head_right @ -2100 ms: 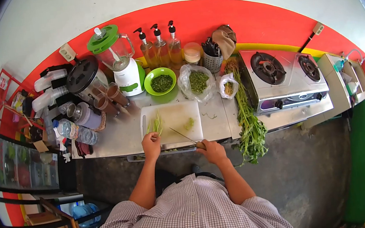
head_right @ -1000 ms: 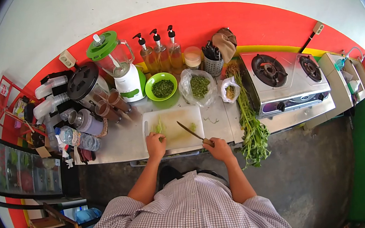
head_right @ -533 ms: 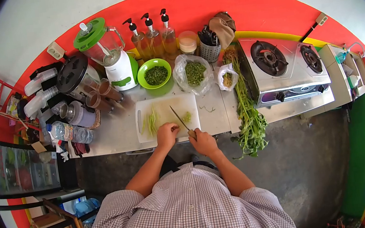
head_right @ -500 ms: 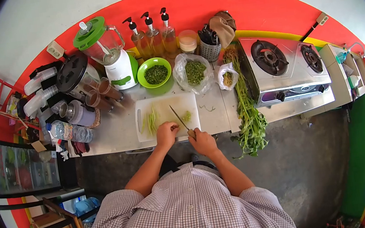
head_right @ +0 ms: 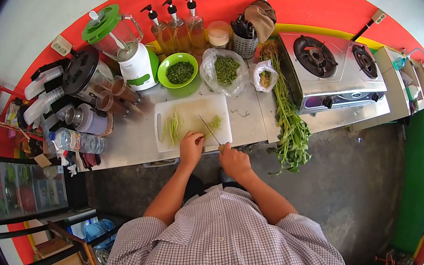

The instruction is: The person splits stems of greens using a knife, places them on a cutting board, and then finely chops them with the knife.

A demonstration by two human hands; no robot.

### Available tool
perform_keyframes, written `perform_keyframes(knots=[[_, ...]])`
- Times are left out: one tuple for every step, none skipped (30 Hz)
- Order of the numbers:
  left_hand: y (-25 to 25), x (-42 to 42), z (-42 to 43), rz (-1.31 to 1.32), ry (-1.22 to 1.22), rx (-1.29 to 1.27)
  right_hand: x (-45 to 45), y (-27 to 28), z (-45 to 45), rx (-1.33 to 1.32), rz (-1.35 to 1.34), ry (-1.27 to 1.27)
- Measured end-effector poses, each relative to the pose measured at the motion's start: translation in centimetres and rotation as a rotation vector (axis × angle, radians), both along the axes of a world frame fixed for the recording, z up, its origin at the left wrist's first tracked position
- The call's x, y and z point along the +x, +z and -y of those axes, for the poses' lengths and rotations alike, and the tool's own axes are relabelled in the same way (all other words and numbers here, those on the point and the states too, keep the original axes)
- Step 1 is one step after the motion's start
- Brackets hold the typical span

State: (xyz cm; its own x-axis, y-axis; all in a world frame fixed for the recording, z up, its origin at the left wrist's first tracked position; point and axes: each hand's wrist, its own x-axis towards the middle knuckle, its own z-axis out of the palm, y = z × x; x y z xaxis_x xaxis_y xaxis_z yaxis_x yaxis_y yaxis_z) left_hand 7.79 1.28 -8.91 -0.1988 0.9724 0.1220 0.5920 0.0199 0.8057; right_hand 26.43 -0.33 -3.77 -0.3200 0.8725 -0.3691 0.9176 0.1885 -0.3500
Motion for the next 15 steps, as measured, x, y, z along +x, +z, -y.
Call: perform_keyframes(knots=[[-0.1, -0.1, 0.0, -0.002, -0.001, 0.002, -0.2, 0.1, 0.2, 0.013, 0.023, -0.003], [-0.1, -0.2, -0.1, -0.018, -0.020, -0.006, -0.4, 0.1, 0.4, 0.026, 0.046, -0.007], [0.0, -0.3, -0.3, -0.033, -0.039, -0.014, -0.6, -0.5, 0.4, 0.029, 0.044, -0.010], [0.1, -0.3, -0.4, -0.034, -0.043, -0.012, -0.8, -1.3, 0.4, 0.033, 0.049, -0.009], [0.2, -0.3, -0.5, -0.027, -0.052, -0.013, -0.8, -2.1, 0.5, 0.035, 0.056, -0.007], [0.1, -0.3, -0.4, -0.019, -0.060, -0.016, -0.8, -1.4, 0.4, 0.034, 0.059, -0.009], [-0.1, -0.2, -0.5, -0.017, -0.060, -0.014, -0.8, -0.7, 0.1, 0.020, 0.066, -0.005], [-0.2, -0.2, -0.6, -0.027, -0.060, -0.017, -0.8, 0.0, -0.2, 0.006, 0.073, 0.001], [0.0, -0.3, -0.6, -0.038, -0.059, -0.020, -0.8, 0.7, -0.2, 0.008, 0.073, 0.005], [0.1, -0.3, -0.6, -0.039, -0.055, -0.019, -0.9, 1.3, -0.1, -0.022, 0.067, -0.001], [0.3, -0.2, -0.6, -0.018, -0.052, -0.021, -0.9, 1.5, -0.2, -0.053, 0.060, -0.008], [0.5, -0.1, -0.6, 0.003, -0.051, -0.023, -1.0, 0.6, 0.0, -0.052, 0.059, -0.007], [0.6, -0.1, -0.6, 0.004, -0.052, -0.022, -1.0, -0.5, 0.3, -0.051, 0.041, -0.029], [0.7, -0.2, -0.6, 0.006, -0.071, -0.030, -0.8, -1.7, 0.5, -0.050, 0.024, -0.052], [0.6, -0.2, -0.6, 0.008, -0.089, -0.038, -0.7, -1.2, 0.2, -0.048, 0.027, -0.051]])
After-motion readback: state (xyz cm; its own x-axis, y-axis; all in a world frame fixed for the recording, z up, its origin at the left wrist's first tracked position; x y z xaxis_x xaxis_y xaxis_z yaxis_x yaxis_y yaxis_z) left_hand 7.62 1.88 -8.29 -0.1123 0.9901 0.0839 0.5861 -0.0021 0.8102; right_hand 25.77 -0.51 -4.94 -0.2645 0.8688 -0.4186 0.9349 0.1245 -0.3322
